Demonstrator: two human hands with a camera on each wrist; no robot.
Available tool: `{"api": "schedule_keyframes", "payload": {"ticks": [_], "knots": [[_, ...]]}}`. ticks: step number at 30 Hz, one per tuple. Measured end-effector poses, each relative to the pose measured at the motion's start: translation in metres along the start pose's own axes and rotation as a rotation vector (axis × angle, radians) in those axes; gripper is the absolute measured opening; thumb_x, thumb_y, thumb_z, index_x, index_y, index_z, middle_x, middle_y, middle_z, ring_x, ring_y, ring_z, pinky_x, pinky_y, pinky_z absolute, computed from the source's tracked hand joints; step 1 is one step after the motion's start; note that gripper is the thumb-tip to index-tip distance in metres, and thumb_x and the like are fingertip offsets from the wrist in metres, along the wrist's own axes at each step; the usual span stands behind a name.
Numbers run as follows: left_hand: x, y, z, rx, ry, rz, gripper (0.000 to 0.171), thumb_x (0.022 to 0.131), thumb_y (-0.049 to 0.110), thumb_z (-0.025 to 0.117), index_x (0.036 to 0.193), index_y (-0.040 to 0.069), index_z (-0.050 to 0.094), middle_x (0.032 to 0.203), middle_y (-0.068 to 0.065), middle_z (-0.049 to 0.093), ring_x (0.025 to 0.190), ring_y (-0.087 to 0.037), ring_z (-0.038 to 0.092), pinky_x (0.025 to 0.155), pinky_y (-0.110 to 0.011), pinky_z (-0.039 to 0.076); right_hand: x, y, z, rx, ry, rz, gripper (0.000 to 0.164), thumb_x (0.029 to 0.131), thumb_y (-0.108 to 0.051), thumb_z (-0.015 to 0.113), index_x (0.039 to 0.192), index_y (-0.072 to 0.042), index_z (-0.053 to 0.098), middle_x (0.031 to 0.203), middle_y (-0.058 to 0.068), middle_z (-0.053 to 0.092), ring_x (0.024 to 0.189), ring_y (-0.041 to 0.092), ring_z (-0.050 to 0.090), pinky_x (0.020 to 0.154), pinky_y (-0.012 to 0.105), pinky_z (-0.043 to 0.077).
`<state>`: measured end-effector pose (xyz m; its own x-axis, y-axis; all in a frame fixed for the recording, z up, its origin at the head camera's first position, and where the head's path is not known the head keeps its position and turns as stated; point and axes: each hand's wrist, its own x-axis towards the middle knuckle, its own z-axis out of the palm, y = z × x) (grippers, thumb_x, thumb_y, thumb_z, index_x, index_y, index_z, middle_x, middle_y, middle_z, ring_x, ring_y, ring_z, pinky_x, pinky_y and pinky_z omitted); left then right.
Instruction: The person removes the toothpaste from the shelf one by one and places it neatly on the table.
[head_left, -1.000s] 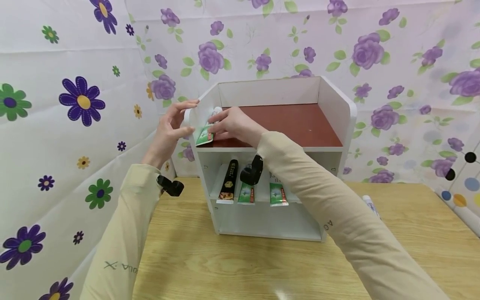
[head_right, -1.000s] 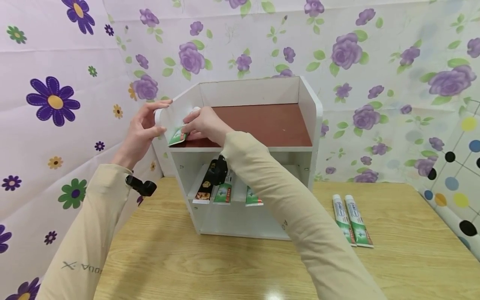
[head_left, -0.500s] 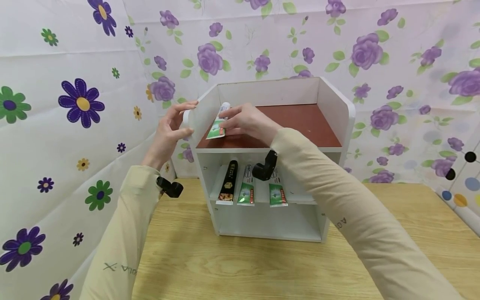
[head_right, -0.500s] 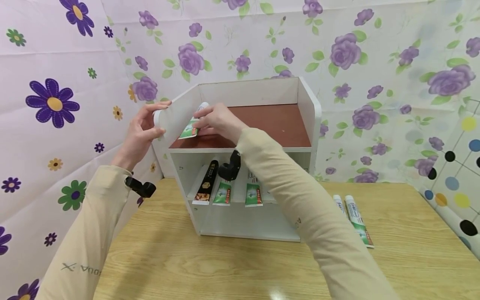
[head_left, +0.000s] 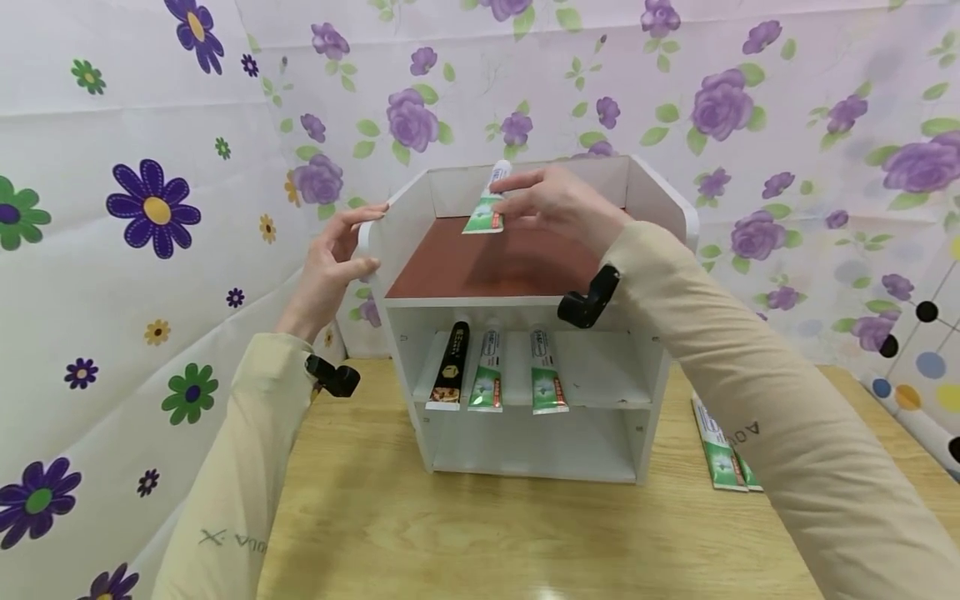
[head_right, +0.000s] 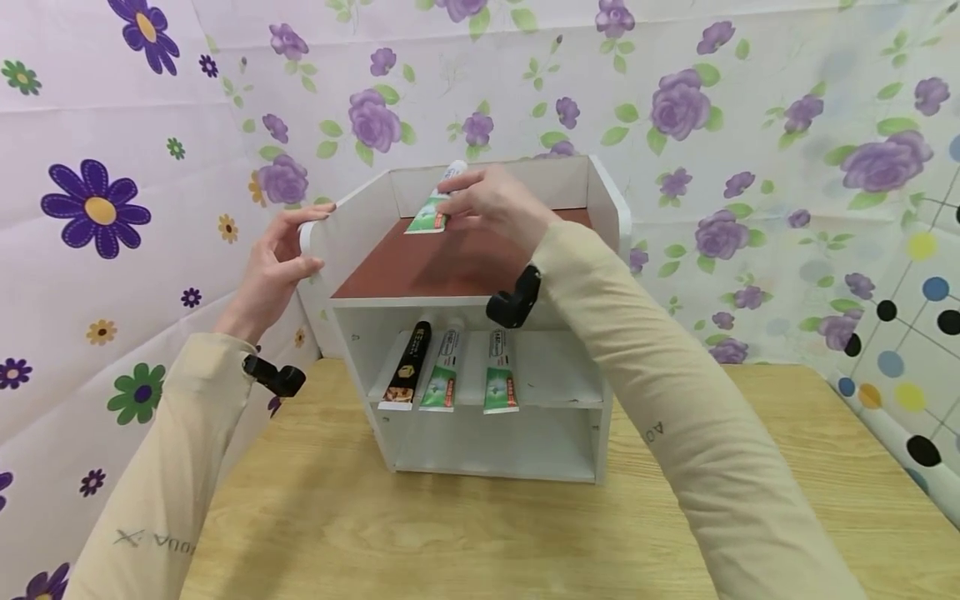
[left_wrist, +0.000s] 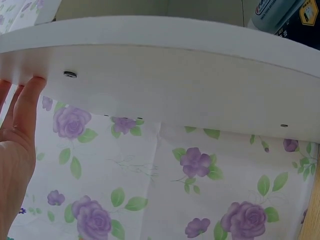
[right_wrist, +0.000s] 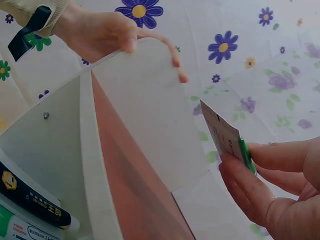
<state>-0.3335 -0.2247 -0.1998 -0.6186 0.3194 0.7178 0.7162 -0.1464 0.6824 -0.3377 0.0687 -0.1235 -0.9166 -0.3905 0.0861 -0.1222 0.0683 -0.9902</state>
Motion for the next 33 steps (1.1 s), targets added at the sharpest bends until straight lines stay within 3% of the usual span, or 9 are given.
{"api": "schedule_keyframes", "payload": {"ticks": [6, 11, 14, 18, 21, 24, 27, 33], "knots": [[-0.001, 0.0, -0.001, -0.003, 0.0, -0.003, 0.052, 0.073, -0.019, 0.047, 0.119, 0.006, 0.054, 0.135, -0.012, 0.039, 0.129, -0.021, 0.023, 0.079, -0.027, 0.04, -0.012, -0.013, -0.017, 0.037, 0.04, 0.028, 0.046, 0.084, 0.007, 0.056, 0.129, 0.002, 0.047, 0.13, 0.012, 0.041, 0.106, 0.024, 0.05, 0.087, 0.029, 0.04], [-0.001, 0.0, -0.001, 0.004, 0.0, -0.012, 0.052, 0.074, -0.019, 0.046, 0.119, 0.006, 0.054, 0.135, -0.012, 0.038, 0.129, -0.02, 0.024, 0.074, -0.026, 0.041, -0.025, -0.026, -0.034, 0.151, 0.075, 0.091, 0.054, 0.081, 0.011, 0.057, 0.133, 0.002, 0.042, 0.136, 0.008, 0.034, 0.096, 0.02, 0.055, 0.079, 0.026, 0.045], [0.001, 0.0, 0.0, 0.009, -0.001, -0.006, 0.053, 0.073, -0.02, 0.046, 0.119, 0.006, 0.054, 0.135, -0.012, 0.038, 0.129, -0.02, 0.024, 0.078, -0.027, 0.04, -0.033, -0.029, -0.049, 0.232, 0.067, 0.103, 0.059, 0.079, 0.013, 0.058, 0.134, 0.001, 0.04, 0.138, 0.008, 0.029, 0.089, 0.019, 0.057, 0.076, 0.026, 0.046], [0.001, 0.001, 0.0, 0.01, -0.001, 0.008, 0.053, 0.072, -0.02, 0.047, 0.118, 0.005, 0.054, 0.134, -0.013, 0.039, 0.129, -0.022, 0.024, 0.084, -0.028, 0.038, -0.044, -0.031, -0.071, 0.298, 0.064, 0.08, 0.048, 0.078, 0.015, 0.059, 0.123, 0.0, 0.054, 0.138, 0.007, 0.028, 0.088, 0.02, 0.058, 0.078, 0.028, 0.046], [0.001, 0.001, 0.001, 0.01, 0.003, 0.005, 0.052, 0.072, -0.019, 0.047, 0.118, 0.005, 0.054, 0.134, -0.013, 0.039, 0.128, -0.022, 0.025, 0.081, -0.028, 0.038, -0.051, -0.032, -0.088, 0.35, 0.074, 0.064, 0.034, 0.077, 0.017, 0.059, 0.107, 0.001, 0.063, 0.136, 0.008, 0.03, 0.089, 0.022, 0.059, 0.08, 0.03, 0.045], [0.001, 0.001, 0.001, 0.011, 0.005, -0.001, 0.052, 0.073, -0.019, 0.047, 0.118, 0.005, 0.054, 0.134, -0.012, 0.039, 0.128, -0.022, 0.026, 0.078, -0.027, 0.039, -0.059, -0.032, -0.104, 0.373, 0.087, 0.045, 0.03, 0.077, 0.017, 0.058, 0.102, 0.001, 0.065, 0.137, 0.009, 0.028, 0.089, 0.023, 0.059, 0.08, 0.03, 0.045], [0.002, 0.0, 0.001, 0.008, 0.004, -0.002, 0.052, 0.073, -0.019, 0.047, 0.119, 0.005, 0.054, 0.134, -0.012, 0.039, 0.128, -0.022, 0.026, 0.075, -0.027, 0.04, -0.066, -0.032, -0.12, 0.394, 0.093, 0.027, 0.032, 0.079, 0.018, 0.055, 0.104, 0.0, 0.065, 0.133, 0.01, 0.034, 0.089, 0.024, 0.06, 0.079, 0.03, 0.045], [0.001, 0.0, 0.001, -0.01, -0.001, 0.006, 0.051, 0.073, -0.018, 0.048, 0.118, 0.005, 0.054, 0.134, -0.013, 0.038, 0.126, -0.025, 0.028, 0.073, -0.026, 0.04, -0.079, -0.023, -0.152, 0.413, 0.072, 0.018, 0.034, 0.081, 0.019, 0.05, 0.105, 0.0, 0.066, 0.106, 0.014, 0.056, 0.087, 0.026, 0.06, 0.077, 0.03, 0.047]]}}
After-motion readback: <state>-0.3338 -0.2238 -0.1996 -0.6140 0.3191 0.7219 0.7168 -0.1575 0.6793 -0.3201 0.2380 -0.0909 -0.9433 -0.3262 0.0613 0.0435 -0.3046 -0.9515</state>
